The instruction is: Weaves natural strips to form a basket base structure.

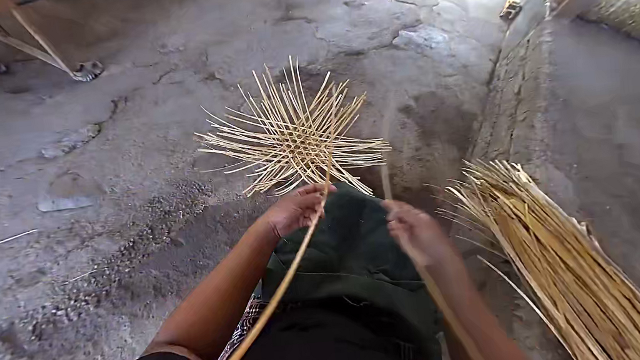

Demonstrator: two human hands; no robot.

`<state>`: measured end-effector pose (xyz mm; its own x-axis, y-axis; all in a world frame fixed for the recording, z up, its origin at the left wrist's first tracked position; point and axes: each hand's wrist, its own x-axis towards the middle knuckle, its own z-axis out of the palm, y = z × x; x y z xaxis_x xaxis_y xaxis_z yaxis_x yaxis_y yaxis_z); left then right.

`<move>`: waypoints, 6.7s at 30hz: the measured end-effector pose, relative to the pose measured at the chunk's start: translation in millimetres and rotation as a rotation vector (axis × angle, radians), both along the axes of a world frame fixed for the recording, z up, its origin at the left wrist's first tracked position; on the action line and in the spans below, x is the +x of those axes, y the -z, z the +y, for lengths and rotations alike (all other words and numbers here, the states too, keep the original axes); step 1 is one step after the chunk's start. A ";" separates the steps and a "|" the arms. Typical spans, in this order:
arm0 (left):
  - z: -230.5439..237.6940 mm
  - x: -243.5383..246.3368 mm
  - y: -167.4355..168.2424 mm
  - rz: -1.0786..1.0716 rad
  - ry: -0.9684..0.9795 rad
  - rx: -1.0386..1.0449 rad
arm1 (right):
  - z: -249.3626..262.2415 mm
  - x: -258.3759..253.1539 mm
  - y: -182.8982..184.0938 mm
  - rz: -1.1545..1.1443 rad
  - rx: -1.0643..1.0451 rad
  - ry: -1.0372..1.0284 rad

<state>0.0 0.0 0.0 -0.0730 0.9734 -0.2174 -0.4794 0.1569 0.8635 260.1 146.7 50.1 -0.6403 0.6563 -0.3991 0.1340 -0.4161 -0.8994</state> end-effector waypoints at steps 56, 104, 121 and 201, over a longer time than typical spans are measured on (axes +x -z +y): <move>4.4 4.9 8.6 0.423 0.388 -0.138 | -32.8 -8.0 64.8 -0.036 0.153 -0.228; 14.6 6.0 8.1 0.298 0.391 -0.226 | -19.9 -0.2 55.3 -0.061 0.035 -0.346; 14.8 7.6 7.5 0.329 0.399 -0.235 | -20.6 -0.6 50.6 -0.099 0.068 -0.408; 69.6 28.2 5.7 1.523 0.186 0.043 | 18.9 424.6 -30.5 -1.477 0.471 0.972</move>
<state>28.2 69.6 -5.7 -0.0732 0.9970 -0.0240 0.8593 0.0753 0.5058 684.7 165.6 80.6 0.6561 0.7495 0.0880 0.7281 -0.5981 -0.3348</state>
